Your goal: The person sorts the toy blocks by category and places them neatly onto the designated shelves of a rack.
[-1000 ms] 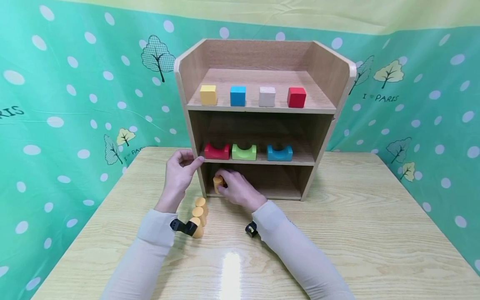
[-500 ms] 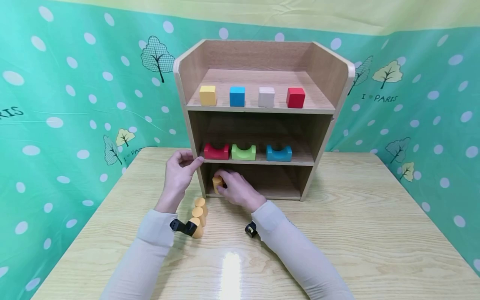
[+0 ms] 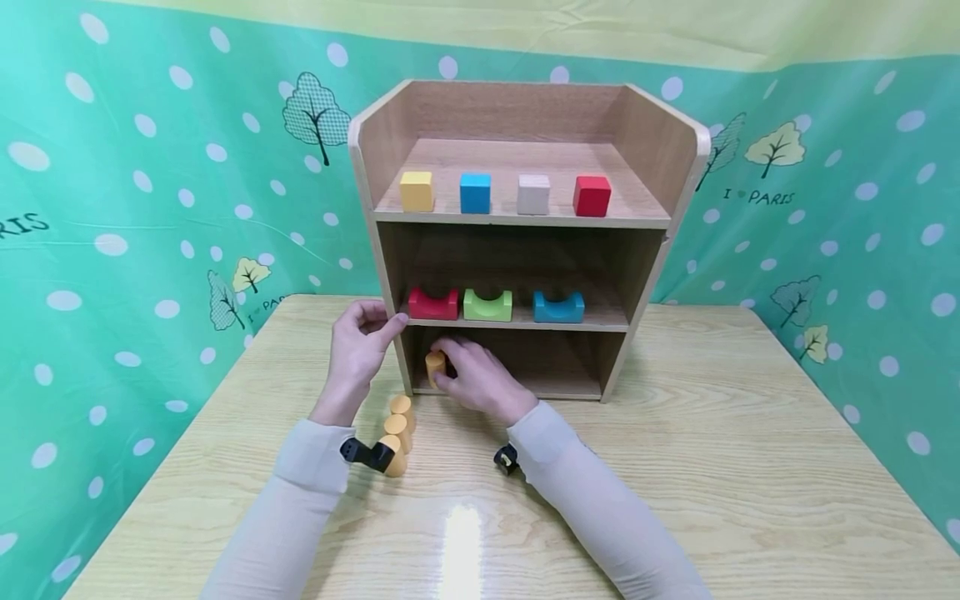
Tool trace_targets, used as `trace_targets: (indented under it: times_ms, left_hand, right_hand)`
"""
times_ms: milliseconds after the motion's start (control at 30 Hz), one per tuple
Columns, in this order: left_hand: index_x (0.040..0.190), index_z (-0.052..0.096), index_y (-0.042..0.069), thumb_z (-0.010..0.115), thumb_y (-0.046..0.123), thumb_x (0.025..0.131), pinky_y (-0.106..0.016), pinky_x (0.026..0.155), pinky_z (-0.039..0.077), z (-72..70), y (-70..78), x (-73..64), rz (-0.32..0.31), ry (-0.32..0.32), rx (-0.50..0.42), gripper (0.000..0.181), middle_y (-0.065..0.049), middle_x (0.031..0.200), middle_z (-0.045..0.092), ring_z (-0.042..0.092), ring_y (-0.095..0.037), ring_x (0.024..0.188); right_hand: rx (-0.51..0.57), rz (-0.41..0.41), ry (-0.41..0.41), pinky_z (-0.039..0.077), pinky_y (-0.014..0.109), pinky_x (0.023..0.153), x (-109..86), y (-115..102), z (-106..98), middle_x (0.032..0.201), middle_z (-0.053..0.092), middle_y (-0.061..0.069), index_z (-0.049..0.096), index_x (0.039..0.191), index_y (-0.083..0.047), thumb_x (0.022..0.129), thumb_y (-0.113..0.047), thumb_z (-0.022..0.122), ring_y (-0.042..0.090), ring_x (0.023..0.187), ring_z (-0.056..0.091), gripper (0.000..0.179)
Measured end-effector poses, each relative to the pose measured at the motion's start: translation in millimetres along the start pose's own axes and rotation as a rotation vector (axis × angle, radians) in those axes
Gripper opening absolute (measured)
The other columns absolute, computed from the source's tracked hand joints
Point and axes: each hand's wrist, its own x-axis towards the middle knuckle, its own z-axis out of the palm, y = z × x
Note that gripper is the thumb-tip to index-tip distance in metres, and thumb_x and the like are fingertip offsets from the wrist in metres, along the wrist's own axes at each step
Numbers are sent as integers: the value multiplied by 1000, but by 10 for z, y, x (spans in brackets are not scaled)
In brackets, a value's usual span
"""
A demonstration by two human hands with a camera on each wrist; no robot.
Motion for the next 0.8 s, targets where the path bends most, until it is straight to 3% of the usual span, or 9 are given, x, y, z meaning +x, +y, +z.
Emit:
trace_targets:
  times_ms: [333, 800]
  left_hand:
    - [106, 58, 0, 76, 16, 82, -20, 73, 47, -5, 0, 1, -5, -4, 15, 33, -6, 95, 58, 55, -18, 88]
    - [107, 58, 0, 75, 16, 83, -21, 74, 47, -7, 3, -7, -10, -17, 5, 33, -7, 96, 57, 54, -19, 90]
  right_hand:
    - [-82, -2, 6, 51, 34, 74, -42, -25, -49, 103, 59, -1, 59, 118, -17, 87, -32, 67, 13, 85, 56, 35]
    - [-96, -112, 84, 50, 27, 74, -68, -99, -79, 103, 59, -4, 63, 110, -15, 88, -28, 67, 9, 85, 54, 26]
